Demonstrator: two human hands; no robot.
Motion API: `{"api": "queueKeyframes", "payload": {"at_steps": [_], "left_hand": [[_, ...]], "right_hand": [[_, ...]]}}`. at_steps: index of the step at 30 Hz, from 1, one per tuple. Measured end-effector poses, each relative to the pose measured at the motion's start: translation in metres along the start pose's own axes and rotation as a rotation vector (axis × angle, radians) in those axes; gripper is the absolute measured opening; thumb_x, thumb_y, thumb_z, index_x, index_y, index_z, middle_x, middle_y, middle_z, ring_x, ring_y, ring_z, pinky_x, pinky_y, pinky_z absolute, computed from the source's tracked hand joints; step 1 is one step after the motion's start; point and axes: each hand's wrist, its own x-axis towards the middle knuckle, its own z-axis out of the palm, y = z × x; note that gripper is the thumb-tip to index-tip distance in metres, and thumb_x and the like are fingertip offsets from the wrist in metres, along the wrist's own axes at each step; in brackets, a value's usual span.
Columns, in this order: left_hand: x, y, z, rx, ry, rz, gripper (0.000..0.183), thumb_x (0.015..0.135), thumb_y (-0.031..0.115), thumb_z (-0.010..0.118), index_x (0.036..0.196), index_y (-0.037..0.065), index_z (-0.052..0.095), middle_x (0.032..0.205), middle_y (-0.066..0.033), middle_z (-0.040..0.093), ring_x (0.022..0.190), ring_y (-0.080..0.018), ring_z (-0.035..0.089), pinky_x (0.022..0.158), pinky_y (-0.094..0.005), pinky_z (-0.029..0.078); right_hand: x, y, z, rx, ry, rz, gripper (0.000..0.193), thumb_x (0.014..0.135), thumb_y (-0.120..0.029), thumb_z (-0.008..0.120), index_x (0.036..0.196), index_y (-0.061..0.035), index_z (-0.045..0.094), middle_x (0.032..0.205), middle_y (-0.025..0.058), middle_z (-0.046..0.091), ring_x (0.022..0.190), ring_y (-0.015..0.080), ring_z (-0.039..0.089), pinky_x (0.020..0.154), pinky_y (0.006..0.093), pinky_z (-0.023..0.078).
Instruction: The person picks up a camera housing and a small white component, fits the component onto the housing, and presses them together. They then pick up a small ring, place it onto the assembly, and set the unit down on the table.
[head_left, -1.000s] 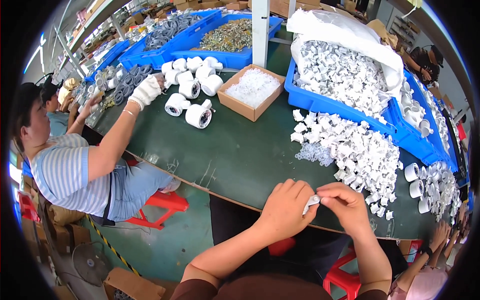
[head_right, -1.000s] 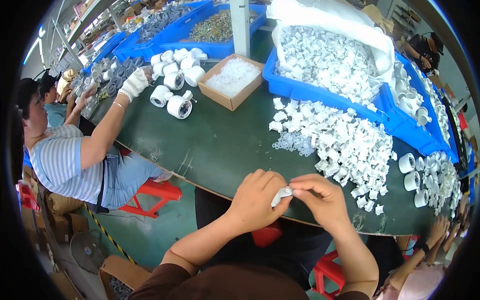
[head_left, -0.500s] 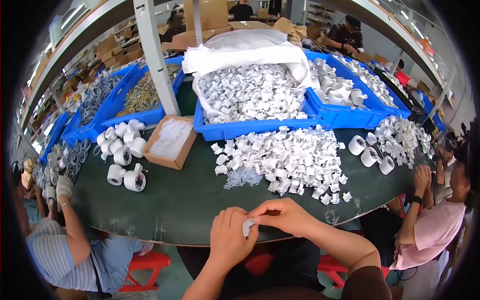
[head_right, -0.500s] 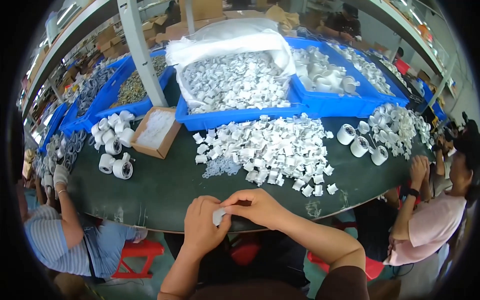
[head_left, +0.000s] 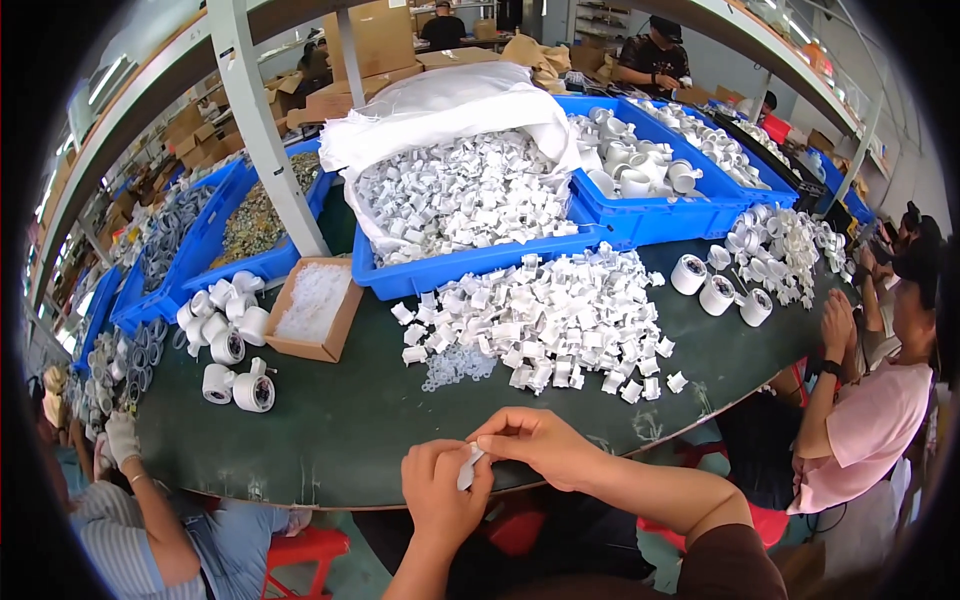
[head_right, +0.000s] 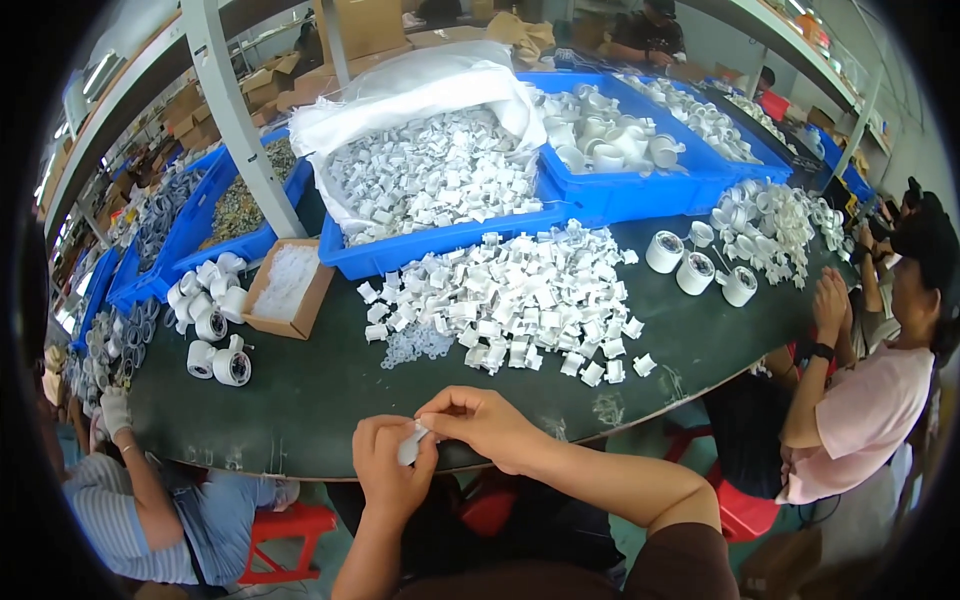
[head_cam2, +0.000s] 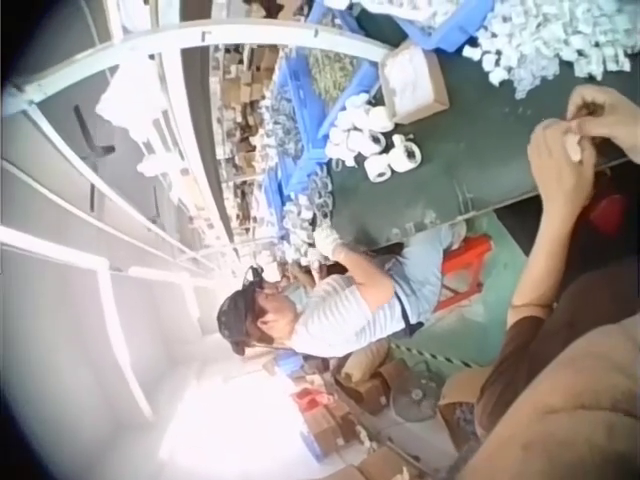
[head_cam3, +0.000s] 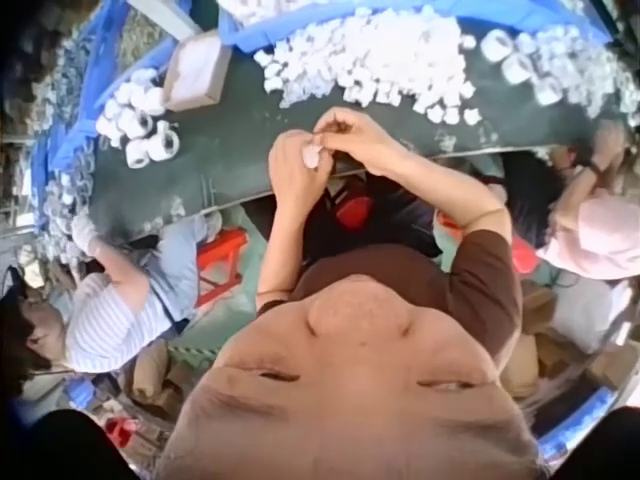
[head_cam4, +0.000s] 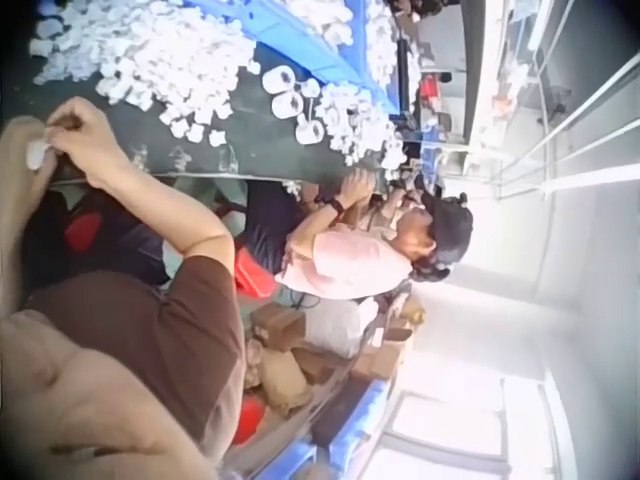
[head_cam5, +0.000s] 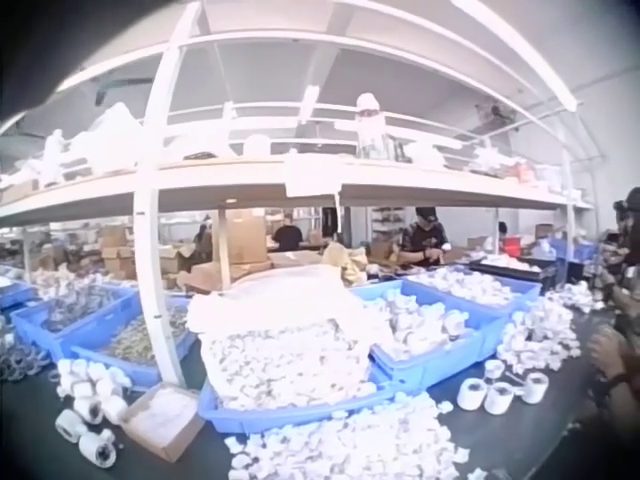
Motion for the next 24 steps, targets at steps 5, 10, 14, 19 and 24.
{"api": "queueKeyframes", "payload": {"at_steps": [5, 10, 14, 19, 24], "left_hand": [[0.000, -0.005, -0.002, -0.040, -0.029, -0.005, 0.029, 0.073, 0.002, 0.077, 0.093, 0.006, 0.057, 0.090, -0.0125, 0.064, 0.083, -0.0342, 0.060, 0.074, -0.0432, 0.047], [0.006, -0.007, -0.009, 0.004, -0.110, 0.036, 0.029, 0.073, 0.002, 0.078, 0.092, 0.006, 0.056, 0.090, -0.0125, 0.064, 0.082, -0.0336, 0.060, 0.073, -0.0426, 0.047], [0.007, -0.027, -0.026, 0.138, -0.163, -0.032, 0.028, 0.078, 0.008, 0.077, 0.100, 0.006, 0.059, 0.108, -0.0156, 0.065, 0.103, -0.0355, 0.059, 0.089, -0.0443, 0.045], [-0.003, -0.073, -0.058, 0.625, 0.180, -0.262, 0.062, 0.094, 0.026, 0.070, 0.147, 0.005, 0.045, 0.155, -0.0226, 0.035, 0.140, -0.0400, 0.033, 0.114, -0.0527, 0.026], [-0.022, -0.085, -0.052, 0.573, 0.171, -0.265, 0.056, 0.096, 0.021, 0.067, 0.144, 0.001, 0.046, 0.152, -0.0241, 0.035, 0.140, -0.0403, 0.031, 0.113, -0.0517, 0.027]], "right_hand": [[0.003, 0.020, -0.001, -0.169, -0.011, -0.136, 0.012, 0.098, -0.010, 0.064, 0.105, -0.0014, 0.061, 0.097, 0.0041, 0.066, 0.091, 0.0084, 0.062, 0.082, 0.0251, 0.051], [0.003, 0.032, 0.014, -0.231, 0.055, -0.288, 0.008, 0.101, -0.009, 0.058, 0.104, -0.0014, 0.056, 0.099, 0.0037, 0.063, 0.091, 0.0065, 0.060, 0.079, 0.0253, 0.051], [-0.014, 0.021, 0.000, -0.603, 0.098, -0.660, 0.009, 0.097, -0.008, 0.065, 0.104, -0.0026, 0.064, 0.106, 0.0098, 0.067, 0.098, 0.0213, 0.065, 0.086, 0.0325, 0.052], [-0.044, -0.036, -0.088, -1.034, 0.620, -0.975, 0.011, 0.090, -0.001, 0.066, 0.101, -0.0060, 0.066, 0.108, 0.0124, 0.067, 0.105, 0.0309, 0.064, 0.092, 0.0406, 0.049], [-0.081, -0.103, -0.278, -1.602, 1.375, -0.910, 0.028, 0.089, -0.014, 0.071, 0.115, -0.0062, 0.063, 0.114, 0.0147, 0.063, 0.111, 0.0361, 0.057, 0.095, 0.0450, 0.043]]}}
